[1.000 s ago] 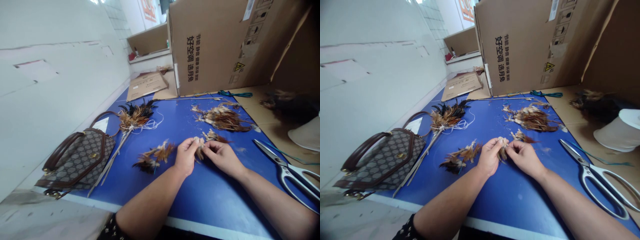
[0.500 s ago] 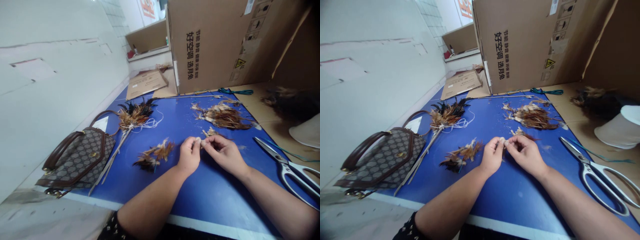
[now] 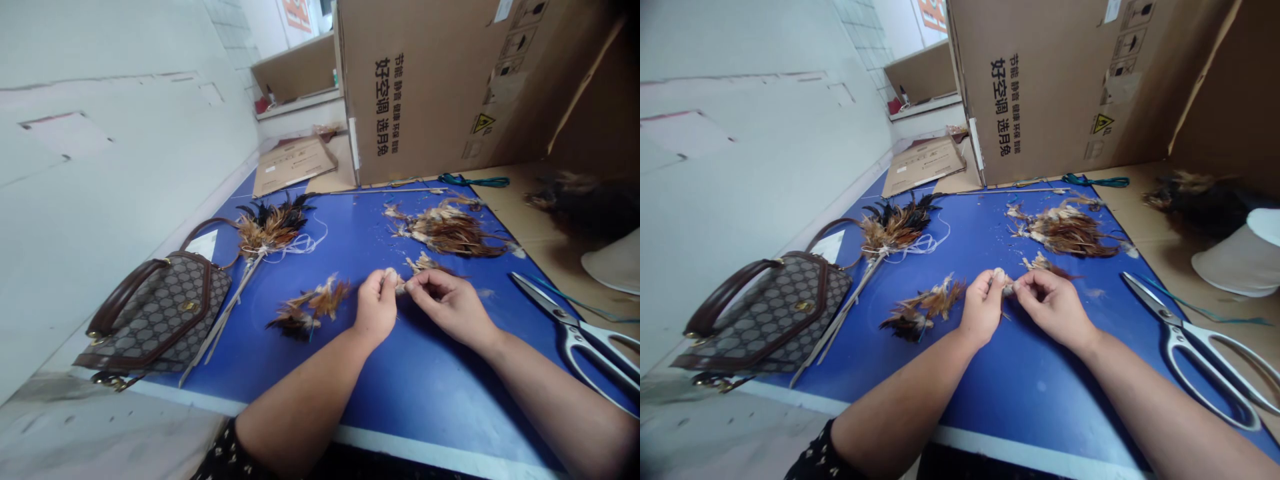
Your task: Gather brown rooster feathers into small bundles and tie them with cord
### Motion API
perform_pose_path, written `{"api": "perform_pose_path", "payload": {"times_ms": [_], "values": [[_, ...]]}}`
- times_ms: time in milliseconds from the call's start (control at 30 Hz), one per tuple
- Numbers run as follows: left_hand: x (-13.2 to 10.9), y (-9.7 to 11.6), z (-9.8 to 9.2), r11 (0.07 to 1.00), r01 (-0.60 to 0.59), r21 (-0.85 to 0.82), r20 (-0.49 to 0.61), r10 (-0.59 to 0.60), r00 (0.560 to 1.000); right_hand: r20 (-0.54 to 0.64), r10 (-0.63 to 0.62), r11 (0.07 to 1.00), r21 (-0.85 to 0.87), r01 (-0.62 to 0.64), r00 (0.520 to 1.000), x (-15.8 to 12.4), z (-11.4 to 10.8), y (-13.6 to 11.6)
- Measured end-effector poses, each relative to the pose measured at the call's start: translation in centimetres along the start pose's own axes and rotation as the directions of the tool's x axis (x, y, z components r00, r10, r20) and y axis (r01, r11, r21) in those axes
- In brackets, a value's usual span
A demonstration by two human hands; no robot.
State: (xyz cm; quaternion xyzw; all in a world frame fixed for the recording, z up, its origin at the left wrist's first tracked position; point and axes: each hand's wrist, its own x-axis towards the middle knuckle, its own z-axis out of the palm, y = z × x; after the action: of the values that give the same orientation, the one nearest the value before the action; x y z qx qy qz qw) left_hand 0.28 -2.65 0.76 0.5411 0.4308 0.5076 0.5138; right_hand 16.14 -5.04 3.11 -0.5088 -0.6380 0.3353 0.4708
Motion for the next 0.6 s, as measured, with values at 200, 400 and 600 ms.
{"api": "perform_pose_path", "payload": {"times_ms": [200, 400, 600], "values": [[-0.2, 0.1, 0.4, 0.985, 0.148, -0.090, 0.074, -0.141, 0.987, -0.004, -0.130, 0.984, -0.120, 0.128, 0.992, -0.1, 0.0, 0.6], [0.1, -0.6, 0.4, 0.970, 0.172, -0.174, 0.144, -0.148, 0.979, -0.110, -0.299, 0.942, -0.195, 0.274, 0.948, 0.1, -0.1, 1.3], [0.1, -0.6, 0.6, 0.951, 0.182, -0.249, 0.184, -0.138, 0.973, -0.069, -0.477, 0.862, -0.230, 0.451, 0.876, 0.4, -0.7, 1.3]]}}
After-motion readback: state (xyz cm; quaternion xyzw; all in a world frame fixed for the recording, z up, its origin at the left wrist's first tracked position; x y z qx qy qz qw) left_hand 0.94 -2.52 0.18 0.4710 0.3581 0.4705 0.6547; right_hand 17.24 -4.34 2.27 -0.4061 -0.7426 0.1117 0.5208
